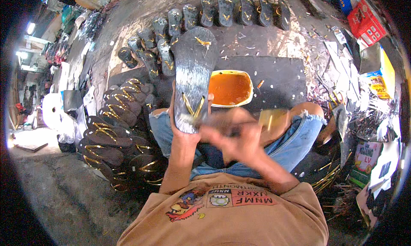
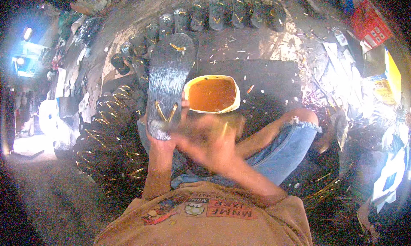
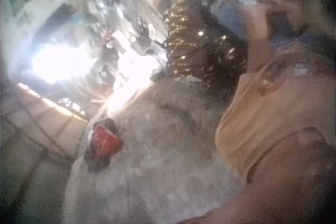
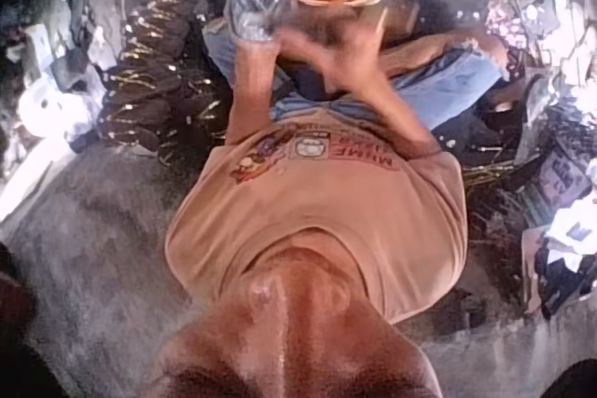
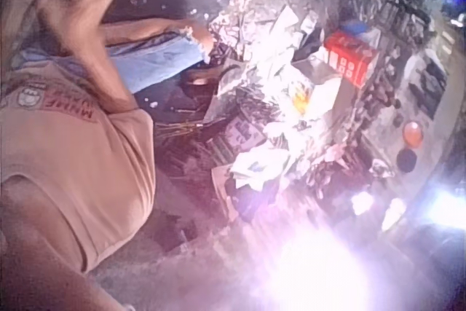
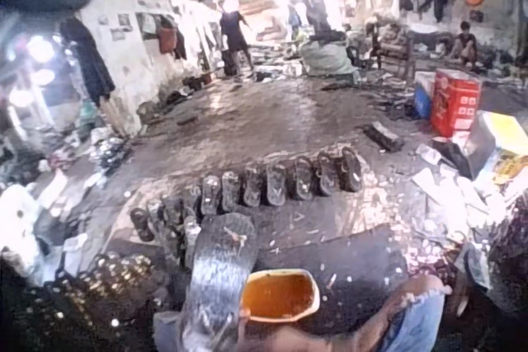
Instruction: The person sits on the floor and repeatedly picks up black flip-flops, dips a brush into a container of orange liquid, and paints the straps of the sandals. The person places the painted sandals in a row on the floor.
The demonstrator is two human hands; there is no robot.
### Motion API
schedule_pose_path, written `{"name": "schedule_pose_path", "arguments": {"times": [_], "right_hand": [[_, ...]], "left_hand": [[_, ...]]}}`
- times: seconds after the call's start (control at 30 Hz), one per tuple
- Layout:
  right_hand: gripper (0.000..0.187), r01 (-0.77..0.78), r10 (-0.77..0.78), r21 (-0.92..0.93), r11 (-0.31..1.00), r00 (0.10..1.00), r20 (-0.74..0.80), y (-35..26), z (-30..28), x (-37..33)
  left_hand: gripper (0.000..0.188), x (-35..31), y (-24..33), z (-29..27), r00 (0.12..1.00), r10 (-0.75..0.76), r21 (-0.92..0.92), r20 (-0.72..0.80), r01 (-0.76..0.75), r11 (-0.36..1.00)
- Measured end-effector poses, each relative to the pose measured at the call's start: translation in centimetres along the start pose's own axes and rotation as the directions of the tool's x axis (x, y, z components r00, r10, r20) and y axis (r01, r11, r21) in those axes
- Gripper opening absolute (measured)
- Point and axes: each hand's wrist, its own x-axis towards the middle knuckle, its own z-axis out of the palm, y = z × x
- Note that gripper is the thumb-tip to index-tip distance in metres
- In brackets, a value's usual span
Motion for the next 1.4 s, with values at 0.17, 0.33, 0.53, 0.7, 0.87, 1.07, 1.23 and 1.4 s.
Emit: {"name": "schedule_pose_path", "arguments": {"times": [0.17, 0.33, 0.53, 0.7, 0.87, 1.07, 1.23, 1.4], "right_hand": [[0.038, -0.095, 0.089, 0.002, 0.996, 0.933, -0.348, 5.0, -1.0, 6.8], [0.025, 0.204, -0.208, 0.041, 0.978, 0.947, 0.244, -0.6, 0.1, -0.4], [0.020, -0.064, 0.064, -0.012, 0.998, 0.998, -0.009, 3.8, 1.2, 2.4], [0.021, 0.112, -0.112, 0.018, 0.994, 0.994, -0.014, 2.2, -1.4, -0.5], [0.019, -0.323, 0.312, 0.079, 0.943, 0.777, -0.546, 12.0, -8.3, 6.4], [0.023, -0.547, 0.578, 0.209, 0.811, 0.689, -0.439, 18.0, -8.4, 3.7], [0.025, -0.539, 0.552, 0.160, 0.827, 0.722, -0.417, 17.9, -7.3, 5.0], [0.032, -0.594, 0.631, 0.228, 0.771, 0.668, -0.394, 19.0, -7.1, 3.3]], "left_hand": [[0.043, -1.4, 0.1, 1.3, 0.972, -0.200, -0.273, 0.125, 0.227, 0.935], [0.048, 0.8, 1.3, 1.9, 0.963, -0.194, -0.476, 0.186, 0.262, 0.840], [0.056, 0.0, 1.3, 3.0, 0.981, -0.116, -0.501, 0.157, 0.181, 0.847], [0.056, 7.2, 6.5, 3.5, 0.994, 0.107, -0.300, 0.014, -0.098, 0.949], [0.016, 22.4, 8.4, -0.6, 0.986, 0.146, 0.066, 0.083, -0.152, 0.986], [0.043, 26.2, -6.7, 2.3, 0.891, -0.452, 0.246, 0.045, 0.429, 0.869], [0.052, 29.5, -14.9, 1.8, 0.873, -0.489, 0.337, -0.005, 0.461, 0.821], [0.057, 24.8, -10.9, -0.9, 0.985, -0.143, 0.755, 0.099, 0.020, 0.655]]}}
